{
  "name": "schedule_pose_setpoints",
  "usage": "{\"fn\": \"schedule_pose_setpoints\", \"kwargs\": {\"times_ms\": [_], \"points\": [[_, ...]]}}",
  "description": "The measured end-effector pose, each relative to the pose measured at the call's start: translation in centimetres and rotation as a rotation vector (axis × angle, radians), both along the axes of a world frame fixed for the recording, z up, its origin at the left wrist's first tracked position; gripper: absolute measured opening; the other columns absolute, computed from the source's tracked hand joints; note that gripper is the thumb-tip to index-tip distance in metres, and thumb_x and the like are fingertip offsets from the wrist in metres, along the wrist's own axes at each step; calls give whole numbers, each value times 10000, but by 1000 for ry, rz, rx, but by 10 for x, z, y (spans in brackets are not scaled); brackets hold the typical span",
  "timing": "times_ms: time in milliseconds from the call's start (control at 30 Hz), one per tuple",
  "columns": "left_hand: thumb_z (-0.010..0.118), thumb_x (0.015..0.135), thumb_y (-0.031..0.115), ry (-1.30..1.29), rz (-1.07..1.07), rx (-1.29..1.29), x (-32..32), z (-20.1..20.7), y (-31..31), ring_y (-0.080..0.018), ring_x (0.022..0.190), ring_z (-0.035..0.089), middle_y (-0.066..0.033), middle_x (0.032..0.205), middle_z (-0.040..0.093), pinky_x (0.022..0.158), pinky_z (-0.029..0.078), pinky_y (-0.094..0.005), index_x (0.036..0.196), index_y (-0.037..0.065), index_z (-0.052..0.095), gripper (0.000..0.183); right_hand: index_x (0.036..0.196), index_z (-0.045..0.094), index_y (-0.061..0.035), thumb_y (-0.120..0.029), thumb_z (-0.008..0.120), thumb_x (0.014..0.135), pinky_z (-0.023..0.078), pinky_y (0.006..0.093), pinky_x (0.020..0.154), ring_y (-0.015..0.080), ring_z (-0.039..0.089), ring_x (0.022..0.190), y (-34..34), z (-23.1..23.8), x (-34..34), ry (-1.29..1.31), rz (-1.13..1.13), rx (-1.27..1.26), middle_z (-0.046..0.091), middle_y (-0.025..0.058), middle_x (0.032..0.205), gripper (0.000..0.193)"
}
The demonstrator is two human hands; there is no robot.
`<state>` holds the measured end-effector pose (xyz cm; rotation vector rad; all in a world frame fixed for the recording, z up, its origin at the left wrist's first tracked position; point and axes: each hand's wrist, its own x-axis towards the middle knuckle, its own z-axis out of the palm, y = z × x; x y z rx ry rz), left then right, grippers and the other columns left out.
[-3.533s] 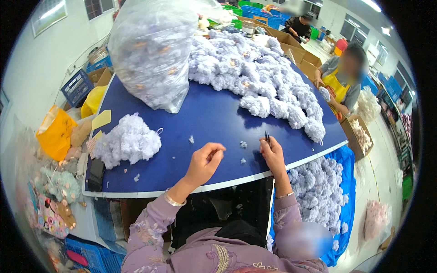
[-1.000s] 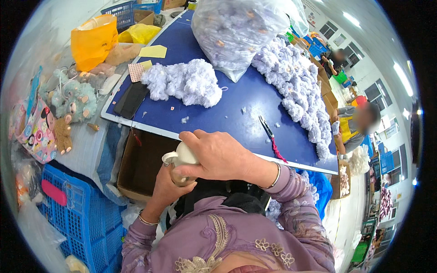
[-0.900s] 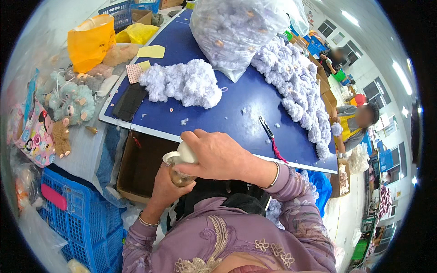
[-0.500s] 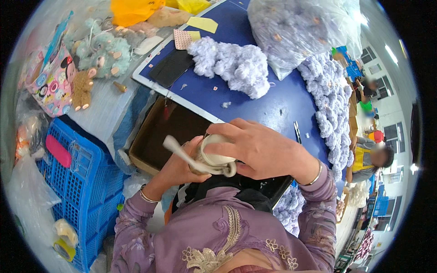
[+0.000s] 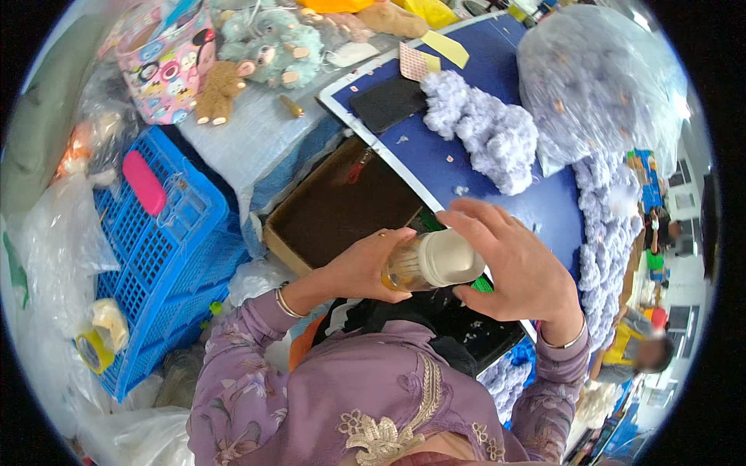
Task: The person trims the fur of small stuffed animals using scissors. They pick up each item, snip stray fibers, and place the finished pieces on the table. The person also briefly handles a plastic container and a plastic bag during the process.
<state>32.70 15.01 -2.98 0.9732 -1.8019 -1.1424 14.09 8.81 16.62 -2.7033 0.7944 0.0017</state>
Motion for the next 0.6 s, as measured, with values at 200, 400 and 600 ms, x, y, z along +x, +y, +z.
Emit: {"fn": "schedule_pose_setpoints", "kwargs": {"times_ms": [200,400,600], "points": [[854,613,312,4,22,-29,-2,-5,4,-326,1145,527,-196,1237,514,985,424,-395,1338,-27,388,926,1223,510,-19,-349,792,678,449,431,837,364,599,960,0,8,1,272,-66,44,601,179,1061,697],[866,602,322,-15,-65,23,4,-1,5,-321,1176,521,-206,1278,492,1000,417,-393,1315,-17,414,910,1163,554,-16,-224,804,663,477,380,779,323,614,936,-10,30,-21,-179,-99,146,606,161,1049,597],[884,570,280,230,-183,-139,-9,24,1,-321,1347,357,-187,1361,428,1084,326,-414,1323,56,430,907,1203,543,6,-258,743,790,485,339,758,238,607,872,-28,-18,-22,-263,-436,269,611,141,1055,529]]}}
